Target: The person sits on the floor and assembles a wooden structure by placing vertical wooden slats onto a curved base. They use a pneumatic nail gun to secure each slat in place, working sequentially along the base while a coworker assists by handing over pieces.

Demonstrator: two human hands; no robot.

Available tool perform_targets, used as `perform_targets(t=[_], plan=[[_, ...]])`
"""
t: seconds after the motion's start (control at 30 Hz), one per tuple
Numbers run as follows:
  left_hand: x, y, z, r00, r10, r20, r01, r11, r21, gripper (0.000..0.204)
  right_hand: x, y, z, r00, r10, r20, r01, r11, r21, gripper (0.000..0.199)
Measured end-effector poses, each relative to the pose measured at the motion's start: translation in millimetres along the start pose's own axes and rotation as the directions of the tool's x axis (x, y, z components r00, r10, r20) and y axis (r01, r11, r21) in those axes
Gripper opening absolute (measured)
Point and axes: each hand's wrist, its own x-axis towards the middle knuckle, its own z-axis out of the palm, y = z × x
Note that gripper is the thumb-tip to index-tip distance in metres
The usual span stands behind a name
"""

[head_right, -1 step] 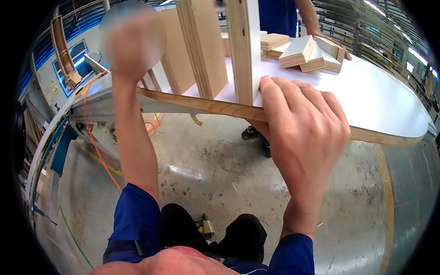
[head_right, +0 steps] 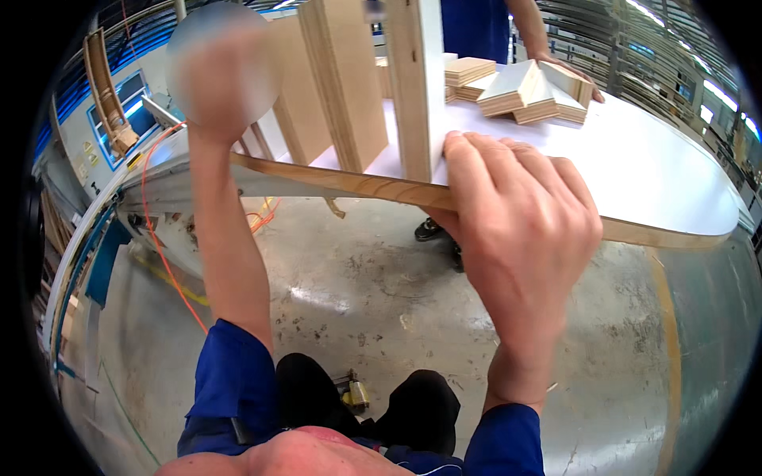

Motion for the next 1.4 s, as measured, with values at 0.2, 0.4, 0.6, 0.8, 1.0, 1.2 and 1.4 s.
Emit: perform_targets(t=[0.2, 0.4, 0.6, 0.8, 1.0, 1.2, 1.4], plan=[[27, 54, 6, 0.939, -0.341, -0.054, 0.314, 0.909, -0.274, 0.034, -6, 9, 12, 1.0, -0.014, -0.009, 0.014, 1.0, 0.009, 0.044], [28, 65, -4, 0.92, -0.386, -0.066, 0.339, 0.869, -0.359, 0.029, 2, 0, -5, 1.0, -0.01, 0.023, 0.01, 1.0, 0.014, 0.04], [27, 61, -8, 0.923, -0.383, -0.043, 0.349, 0.877, -0.331, 0.031, 2, -1, -4, 0.999, -0.019, 0.027, 0.019, 0.999, 0.027, 0.039], [31, 63, -14, 0.901, -0.434, 0.028, 0.412, 0.832, -0.371, 0.032, 0, 0, -3, 0.999, -0.03, 0.022, 0.029, 0.999, 0.046, 0.04], [31, 63, -10, 0.9, -0.435, 0.036, 0.413, 0.822, -0.392, 0.033, 1, -1, -6, 0.999, -0.021, 0.047, 0.018, 0.999, 0.049, 0.042], [27, 60, -1, 0.92, -0.386, -0.07, 0.339, 0.872, -0.355, 0.033, 1, 2, 2, 1.0, -0.025, 0.0, 0.025, 0.999, 0.037, 0.042], [24, 56, 4, 0.931, -0.352, -0.096, 0.299, 0.887, -0.353, 0.034, 0, 2, 4, 1.0, -0.024, -0.011, 0.024, 0.999, 0.022, 0.043]])
